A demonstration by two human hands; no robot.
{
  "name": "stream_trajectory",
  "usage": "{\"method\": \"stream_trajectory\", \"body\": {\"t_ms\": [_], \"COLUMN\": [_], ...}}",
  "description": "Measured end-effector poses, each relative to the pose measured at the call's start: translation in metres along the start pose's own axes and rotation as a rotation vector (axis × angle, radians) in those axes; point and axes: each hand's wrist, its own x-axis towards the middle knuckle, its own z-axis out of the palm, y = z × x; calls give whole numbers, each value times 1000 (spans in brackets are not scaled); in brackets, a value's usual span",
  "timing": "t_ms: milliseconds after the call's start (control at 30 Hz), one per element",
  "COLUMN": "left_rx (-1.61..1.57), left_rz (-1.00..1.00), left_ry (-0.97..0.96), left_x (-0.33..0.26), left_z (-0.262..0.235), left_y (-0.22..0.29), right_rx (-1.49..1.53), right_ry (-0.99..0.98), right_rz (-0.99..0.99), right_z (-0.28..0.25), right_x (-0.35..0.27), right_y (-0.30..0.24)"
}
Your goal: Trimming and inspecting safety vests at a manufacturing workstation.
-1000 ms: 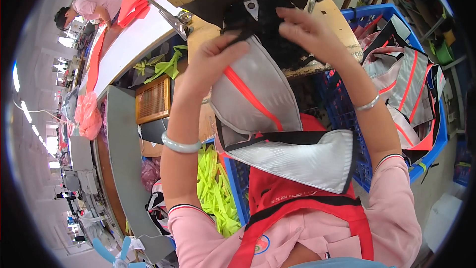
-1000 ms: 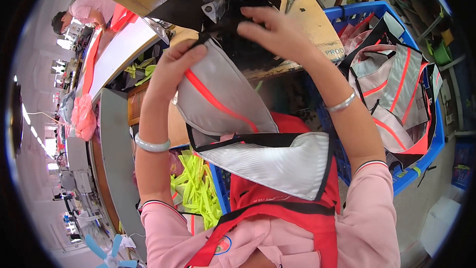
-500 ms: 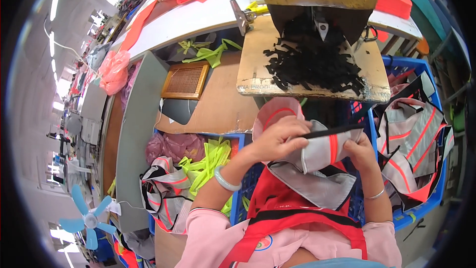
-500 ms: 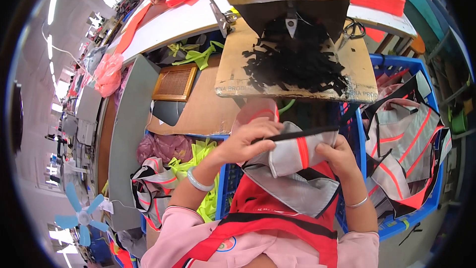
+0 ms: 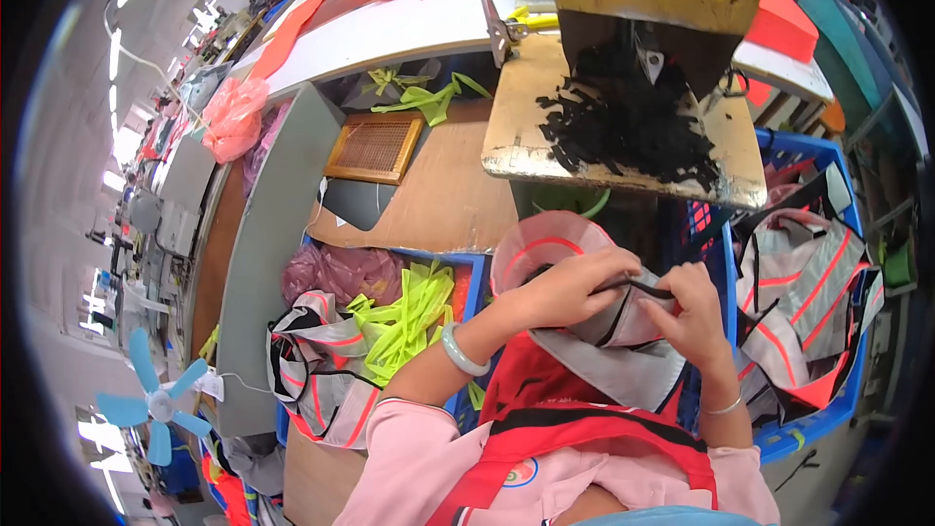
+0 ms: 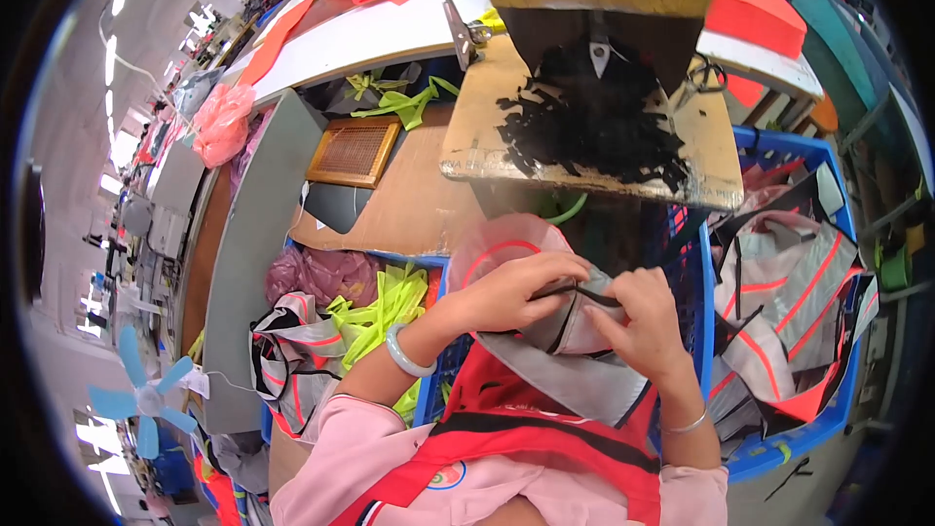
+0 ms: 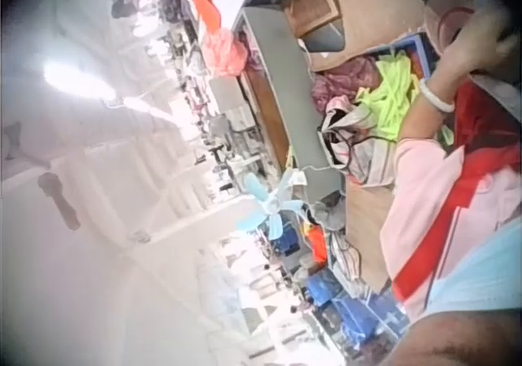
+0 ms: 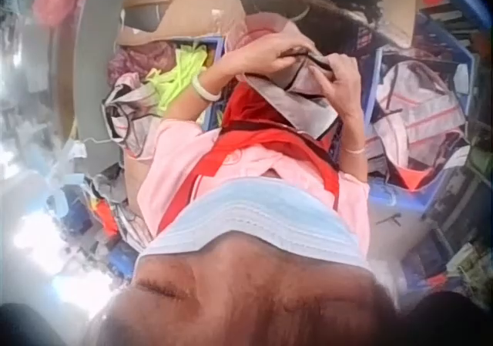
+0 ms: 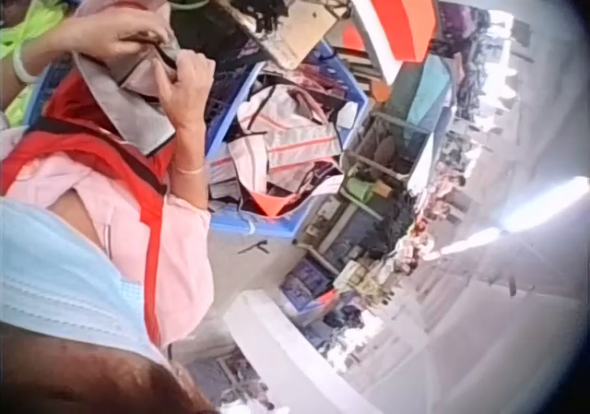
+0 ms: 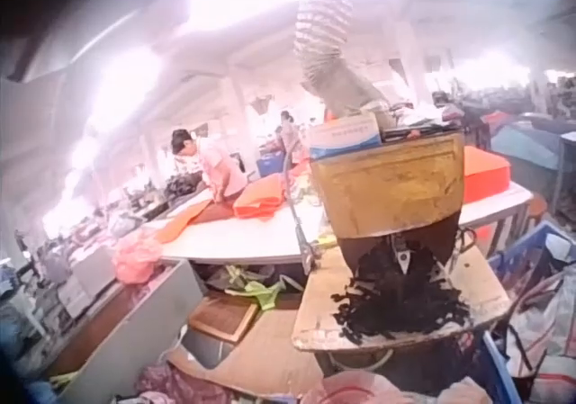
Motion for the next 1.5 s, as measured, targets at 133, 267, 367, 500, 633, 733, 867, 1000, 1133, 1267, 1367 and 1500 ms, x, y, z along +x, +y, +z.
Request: {"method": "stream_trajectory", "body": {"t_ms": [133,267,367,500,633,733,867,1000,1133,1267,1367,1500], "left_rx": [23,-91,-163,33,-92,43,28,96,76,124,127,149], "left_rz": [-18,-85,-282,-412,-366,-416,-412,-436,-447,-471,-482,-431], "left_ry": [54,22,-2,0,-16,-27,-66,-84,-57,-82,-83,-57], "left_x": [-8,23,49,89,110,126,146,157,165,173,178,177], "left_z": [0,-31,-46,-67,-88,-97,-108,-120,-123,-128,-131,-135], "left_y": [-6,7,6,42,6,-5,-20,-32,-32,-31,-30,-28], "right_rx": [105,183,165,216,290,447,524,509,581,616,573,561], "right_ry": [-27,36,111,92,85,-42,-92,-79,-77,-56,-44,-22], "right_rz": [25,34,84,142,171,270,314,343,409,433,408,390], "right_z": [-12,-26,-29,-40,-38,-38,-39,-35,-33,-35,-36,-35], "right_x": [15,41,54,86,116,131,150,162,171,175,180,182], "right_y": [7,9,26,36,52,65,82,86,93,93,97,92]}}
